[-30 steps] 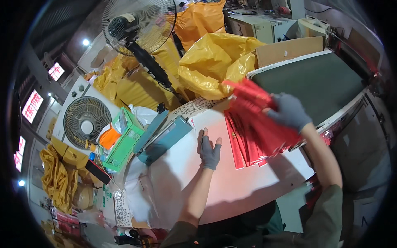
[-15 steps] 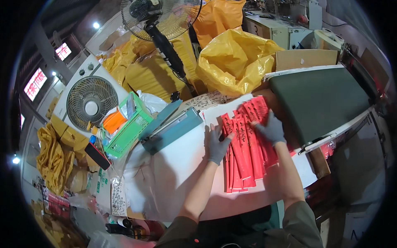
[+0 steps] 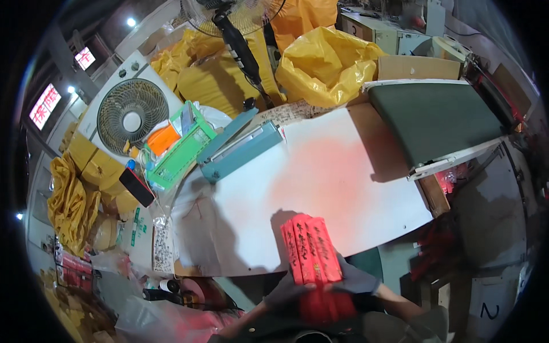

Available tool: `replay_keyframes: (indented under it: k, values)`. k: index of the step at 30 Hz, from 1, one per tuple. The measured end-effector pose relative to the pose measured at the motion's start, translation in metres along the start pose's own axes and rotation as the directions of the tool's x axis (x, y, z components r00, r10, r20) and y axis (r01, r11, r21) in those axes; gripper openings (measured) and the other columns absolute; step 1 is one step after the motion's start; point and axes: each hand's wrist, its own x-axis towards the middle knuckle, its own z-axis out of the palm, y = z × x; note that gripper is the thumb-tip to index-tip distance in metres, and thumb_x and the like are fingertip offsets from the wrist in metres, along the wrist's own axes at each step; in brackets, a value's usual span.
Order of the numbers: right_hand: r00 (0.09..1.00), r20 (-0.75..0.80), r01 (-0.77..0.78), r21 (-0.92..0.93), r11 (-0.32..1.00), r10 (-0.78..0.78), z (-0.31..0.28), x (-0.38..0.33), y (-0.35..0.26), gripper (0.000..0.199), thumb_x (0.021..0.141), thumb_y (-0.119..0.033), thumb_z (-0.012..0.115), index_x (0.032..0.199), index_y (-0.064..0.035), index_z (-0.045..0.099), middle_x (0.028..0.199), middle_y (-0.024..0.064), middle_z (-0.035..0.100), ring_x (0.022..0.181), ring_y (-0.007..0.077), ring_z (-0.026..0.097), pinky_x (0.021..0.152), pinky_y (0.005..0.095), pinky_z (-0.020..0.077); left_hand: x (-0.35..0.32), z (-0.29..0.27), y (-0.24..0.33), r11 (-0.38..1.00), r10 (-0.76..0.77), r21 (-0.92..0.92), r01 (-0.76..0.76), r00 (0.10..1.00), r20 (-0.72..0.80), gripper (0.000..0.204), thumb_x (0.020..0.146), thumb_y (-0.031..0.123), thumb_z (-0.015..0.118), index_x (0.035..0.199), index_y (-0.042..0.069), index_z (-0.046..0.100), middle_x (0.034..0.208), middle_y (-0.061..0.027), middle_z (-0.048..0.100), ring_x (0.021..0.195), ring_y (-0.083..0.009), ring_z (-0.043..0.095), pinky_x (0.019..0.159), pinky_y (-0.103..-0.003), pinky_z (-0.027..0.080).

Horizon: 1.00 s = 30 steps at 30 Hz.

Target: Packing stacks of red paper materials into plastic bags at a workstation.

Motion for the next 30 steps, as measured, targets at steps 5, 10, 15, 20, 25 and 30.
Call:
replay_keyframes:
  k: [5, 10, 15, 20, 25, 30]
  values:
    - [0.985, -0.141, 0.124, 0.167, 0.978, -0.101, -0.009, 0.048, -0.073, 0.107, 0.07, -0.027, 0.083, 0.145, -0.0013, 0.012, 0.14, 0.0151, 0.038, 0.127, 0.0208, 0.039, 0.104, 0.0365, 0.034, 0.031, -0.011, 0.079, 0.965, 0.235, -0.029, -0.26, 0.912, -0.335, 0.063, 0.073, 0.02, 0.079, 0.123, -0.001, 0.046, 0.118, -0.0135, 0.056, 0.11, -0.0211, 0.054, 0.091, -0.035, 0.045]
    - [0.983, -0.046, 0.178, 0.017, 0.984, -0.177, -0.043, 0.079, -0.074, 0.124, 0.06, -0.028, 0.089, 0.147, -0.0022, 0.004, 0.135, 0.0184, 0.044, 0.123, 0.0256, 0.047, 0.101, 0.0362, 0.0377, 0.049, -0.04, 0.076, 0.938, 0.344, 0.022, -0.346, 0.92, -0.189, 0.072, 0.067, 0.027, 0.084, 0.124, 0.002, 0.047, 0.122, -0.0104, 0.056, 0.111, -0.0207, 0.055, 0.093, -0.035, 0.045]
    - [0.819, -0.198, 0.555, 0.032, 0.831, -0.539, -0.042, 0.095, -0.124, 0.137, 0.057, -0.032, 0.09, 0.147, -0.0035, -0.01, 0.131, 0.018, 0.046, 0.115, 0.0257, 0.051, 0.099, 0.0349, 0.0385, 0.057, -0.038, 0.157, 0.854, 0.304, -0.378, -0.359, 0.932, -0.198, 0.087, 0.066, 0.029, 0.084, 0.134, 0.006, 0.036, 0.13, -0.0094, 0.049, 0.119, -0.0226, 0.05, 0.098, -0.038, 0.042]
    - [0.775, -0.166, 0.598, -0.118, 0.793, -0.61, -0.028, 0.096, -0.145, 0.133, 0.053, -0.034, 0.091, 0.148, -0.0034, 0.004, 0.123, 0.0179, 0.05, 0.117, 0.0254, 0.05, 0.098, 0.0355, 0.0406, 0.058, -0.038, 0.154, 0.808, 0.549, -0.085, -0.583, 0.797, -0.251, 0.105, 0.063, 0.025, 0.086, 0.144, 0.003, 0.023, 0.133, -0.0122, 0.046, 0.118, -0.02, 0.05, 0.099, -0.037, 0.043]
    - [0.756, -0.275, 0.652, 0.235, 0.721, -0.594, 0.011, 0.068, -0.13, 0.087, 0.07, -0.013, 0.081, 0.14, 0.0022, 0.031, 0.122, 0.0186, 0.054, 0.113, 0.022, 0.053, 0.099, 0.0324, 0.0396, 0.009, -0.027, 0.14, 0.935, 0.353, 0.095, -0.34, 0.9, -0.255, 0.084, 0.066, 0.021, 0.085, 0.132, 0.0, 0.038, 0.126, -0.0119, 0.053, 0.109, -0.0189, 0.056, 0.095, -0.034, 0.045]
    - [0.969, 0.234, 0.039, 0.155, 0.987, -0.075, -0.006, 0.123, -0.098, 0.041, 0.08, -0.009, 0.067, 0.119, 0.0013, 0.059, 0.105, 0.0098, 0.065, 0.098, 0.0153, 0.059, 0.089, 0.0286, 0.0452, 0.02, -0.024, 0.022, 0.98, 0.155, -0.069, -0.185, 0.937, -0.312, 0.049, 0.088, 0.022, 0.064, 0.127, 0.0, 0.045, 0.121, -0.009, 0.053, 0.111, -0.0168, 0.051, 0.093, -0.031, 0.043]
